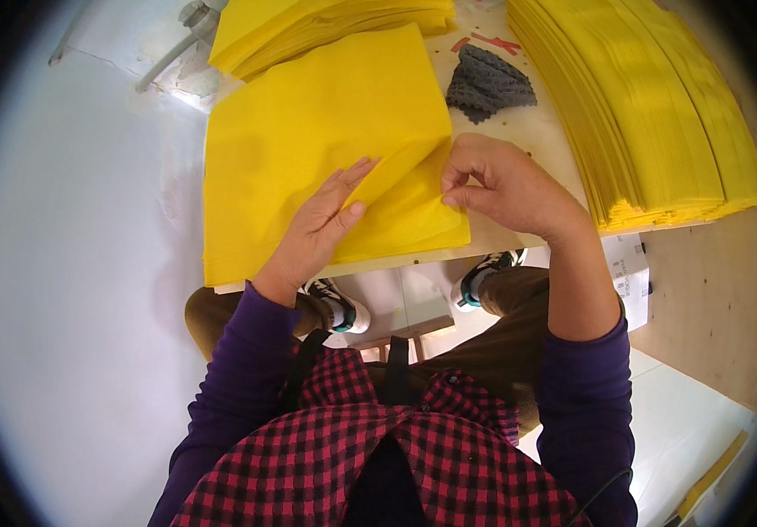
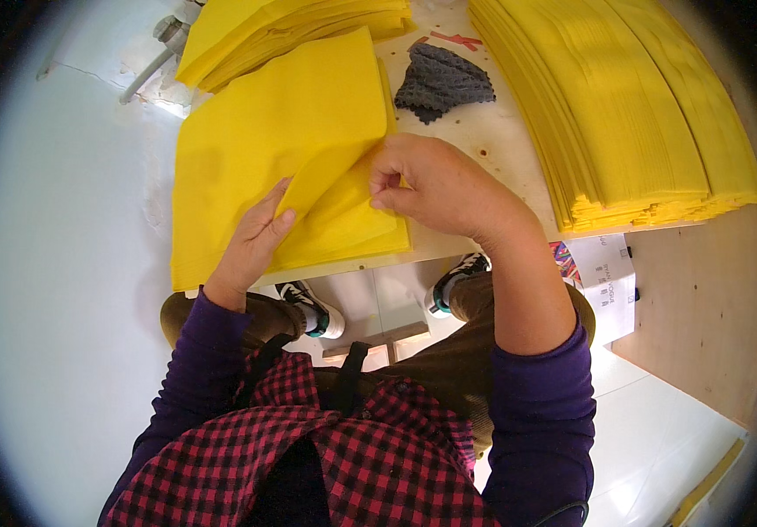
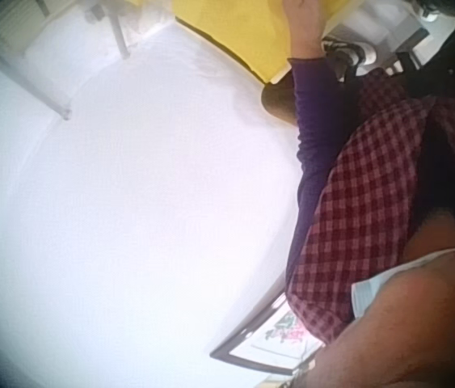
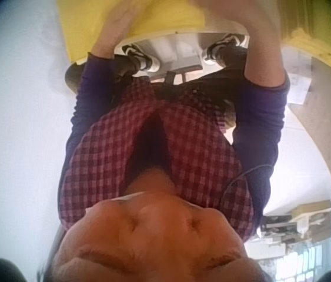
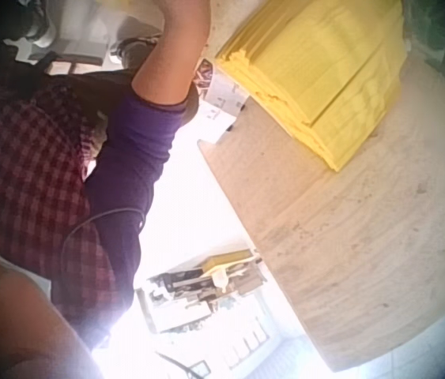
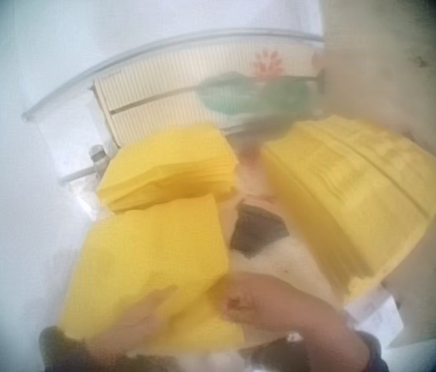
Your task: The person folds yellow fabric sheets by hand on a table, repeatedly folding edges and stacking the finished pieces. The person smooths each fold and places the folded sheets into a growing stack on the right side of the table.
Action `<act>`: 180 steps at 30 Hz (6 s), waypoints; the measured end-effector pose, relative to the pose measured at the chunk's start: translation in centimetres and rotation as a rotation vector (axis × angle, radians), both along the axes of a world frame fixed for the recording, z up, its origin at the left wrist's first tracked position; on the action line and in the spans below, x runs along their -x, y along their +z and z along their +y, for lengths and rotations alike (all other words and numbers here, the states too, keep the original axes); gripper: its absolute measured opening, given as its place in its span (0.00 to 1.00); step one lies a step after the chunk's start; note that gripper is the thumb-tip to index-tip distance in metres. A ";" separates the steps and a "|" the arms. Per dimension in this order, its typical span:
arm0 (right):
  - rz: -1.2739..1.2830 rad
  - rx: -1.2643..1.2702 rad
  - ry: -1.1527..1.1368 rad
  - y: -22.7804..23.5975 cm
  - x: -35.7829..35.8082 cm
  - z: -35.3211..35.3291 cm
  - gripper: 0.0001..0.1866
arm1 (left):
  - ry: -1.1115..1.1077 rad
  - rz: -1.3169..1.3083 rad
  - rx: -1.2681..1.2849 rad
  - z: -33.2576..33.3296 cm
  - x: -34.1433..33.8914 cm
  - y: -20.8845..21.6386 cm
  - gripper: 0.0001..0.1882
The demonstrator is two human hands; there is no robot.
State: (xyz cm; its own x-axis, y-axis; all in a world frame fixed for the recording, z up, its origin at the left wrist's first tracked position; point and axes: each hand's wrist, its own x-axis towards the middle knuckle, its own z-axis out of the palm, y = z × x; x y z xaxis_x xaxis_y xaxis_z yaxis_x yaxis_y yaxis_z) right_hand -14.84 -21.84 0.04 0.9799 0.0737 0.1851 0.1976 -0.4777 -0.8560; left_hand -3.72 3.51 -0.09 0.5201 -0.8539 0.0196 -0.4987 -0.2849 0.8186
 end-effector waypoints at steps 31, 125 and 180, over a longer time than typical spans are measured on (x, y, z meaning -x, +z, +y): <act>0.008 -0.064 -0.087 2.7 -0.7 -1.1 0.08 | -0.147 -0.086 0.037 -0.1 -0.6 -0.2 0.31; 0.001 -0.085 0.028 1.0 0.1 0.2 0.06 | -0.190 -0.124 0.048 -0.1 -1.0 -0.4 0.27; 0.151 -0.083 -0.154 -1.5 0.4 1.1 0.53 | -0.052 -0.658 -0.141 -0.3 2.7 0.6 0.36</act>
